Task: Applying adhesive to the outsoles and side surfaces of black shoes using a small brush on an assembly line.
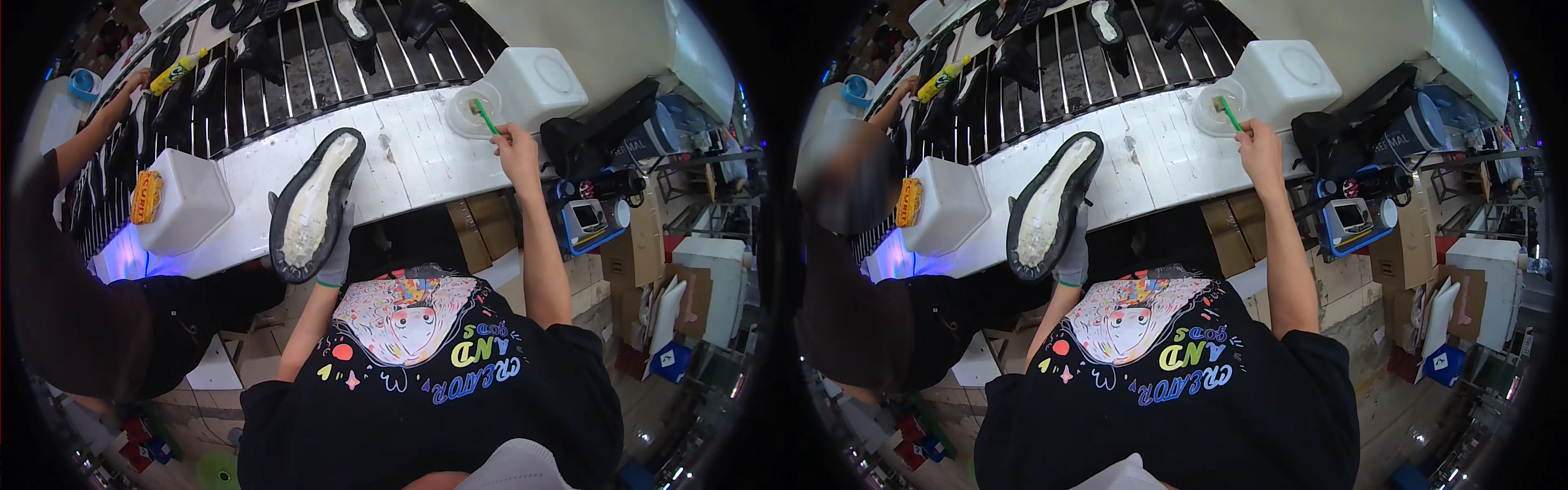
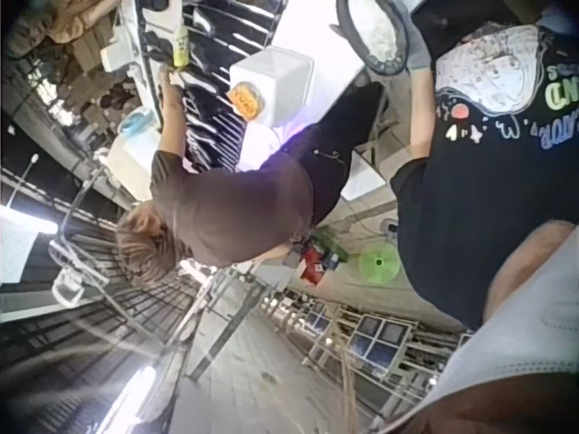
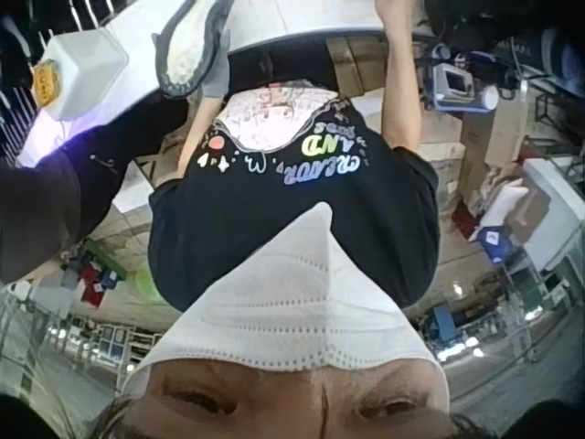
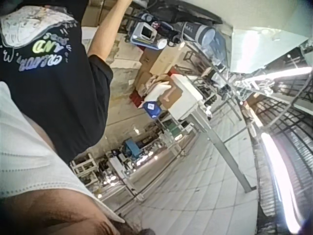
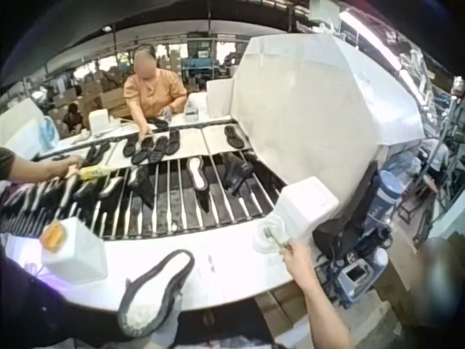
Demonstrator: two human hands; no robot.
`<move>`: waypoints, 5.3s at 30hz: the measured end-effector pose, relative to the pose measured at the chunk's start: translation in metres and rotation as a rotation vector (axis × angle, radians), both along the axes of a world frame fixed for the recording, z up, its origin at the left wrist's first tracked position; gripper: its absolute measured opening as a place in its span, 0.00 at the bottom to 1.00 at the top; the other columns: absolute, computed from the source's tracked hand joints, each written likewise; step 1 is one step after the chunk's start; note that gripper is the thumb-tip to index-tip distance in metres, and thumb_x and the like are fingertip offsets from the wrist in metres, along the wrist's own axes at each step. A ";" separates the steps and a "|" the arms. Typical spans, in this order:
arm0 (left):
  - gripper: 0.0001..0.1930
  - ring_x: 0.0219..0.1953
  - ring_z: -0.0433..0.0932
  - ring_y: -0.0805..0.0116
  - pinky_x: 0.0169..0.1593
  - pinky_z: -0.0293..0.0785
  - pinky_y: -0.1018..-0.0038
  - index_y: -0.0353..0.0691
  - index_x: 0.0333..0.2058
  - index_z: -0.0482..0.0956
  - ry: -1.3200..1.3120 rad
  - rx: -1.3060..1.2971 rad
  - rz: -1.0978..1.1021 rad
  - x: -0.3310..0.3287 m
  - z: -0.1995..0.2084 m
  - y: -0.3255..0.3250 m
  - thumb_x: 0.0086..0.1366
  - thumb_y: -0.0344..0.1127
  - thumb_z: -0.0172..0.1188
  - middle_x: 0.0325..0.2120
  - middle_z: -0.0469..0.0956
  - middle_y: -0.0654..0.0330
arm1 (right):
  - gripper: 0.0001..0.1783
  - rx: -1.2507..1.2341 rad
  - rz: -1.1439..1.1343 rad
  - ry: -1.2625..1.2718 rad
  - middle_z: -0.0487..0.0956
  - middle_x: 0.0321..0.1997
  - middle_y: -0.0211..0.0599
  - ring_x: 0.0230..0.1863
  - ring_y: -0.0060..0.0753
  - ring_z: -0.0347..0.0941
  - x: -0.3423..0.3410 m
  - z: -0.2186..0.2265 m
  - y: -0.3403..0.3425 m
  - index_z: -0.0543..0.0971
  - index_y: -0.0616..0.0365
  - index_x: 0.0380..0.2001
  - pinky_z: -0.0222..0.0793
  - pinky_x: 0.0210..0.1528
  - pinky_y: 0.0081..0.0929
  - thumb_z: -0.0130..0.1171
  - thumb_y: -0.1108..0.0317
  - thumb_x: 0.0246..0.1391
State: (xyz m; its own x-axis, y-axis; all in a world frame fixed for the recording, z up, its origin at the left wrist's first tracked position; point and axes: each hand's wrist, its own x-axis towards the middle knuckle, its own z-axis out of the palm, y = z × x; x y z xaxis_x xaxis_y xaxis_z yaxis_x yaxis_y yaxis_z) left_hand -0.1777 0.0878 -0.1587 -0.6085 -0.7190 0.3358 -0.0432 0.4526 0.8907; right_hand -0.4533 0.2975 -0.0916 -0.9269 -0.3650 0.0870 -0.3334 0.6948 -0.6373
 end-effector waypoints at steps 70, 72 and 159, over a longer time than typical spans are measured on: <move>0.39 0.55 0.66 0.57 0.61 0.56 0.61 0.38 0.58 0.58 -0.028 0.542 -0.155 -0.008 -0.009 0.039 0.50 0.35 0.69 0.53 0.65 0.52 | 0.05 -0.377 0.514 -0.738 0.69 0.17 0.19 0.21 0.09 0.56 0.097 0.055 -0.070 0.80 0.63 0.26 0.48 0.21 0.14 0.61 0.72 0.52; 0.39 0.55 0.65 0.57 0.61 0.56 0.60 0.38 0.58 0.58 -0.027 0.539 -0.152 -0.008 -0.009 0.039 0.50 0.35 0.69 0.53 0.65 0.51 | 0.06 -0.365 0.473 -0.744 0.70 0.17 0.19 0.21 0.09 0.56 0.098 0.056 -0.071 0.80 0.63 0.26 0.48 0.21 0.14 0.61 0.72 0.52; 0.28 0.29 0.73 0.79 0.30 0.73 0.80 0.34 0.44 0.73 -0.360 0.381 -1.083 -0.091 0.118 -0.124 0.42 0.29 0.74 0.31 0.77 0.64 | 0.07 -0.356 0.897 0.147 0.77 0.24 0.34 0.24 0.33 0.74 0.050 0.148 -0.131 0.79 0.59 0.23 0.67 0.27 0.25 0.67 0.70 0.42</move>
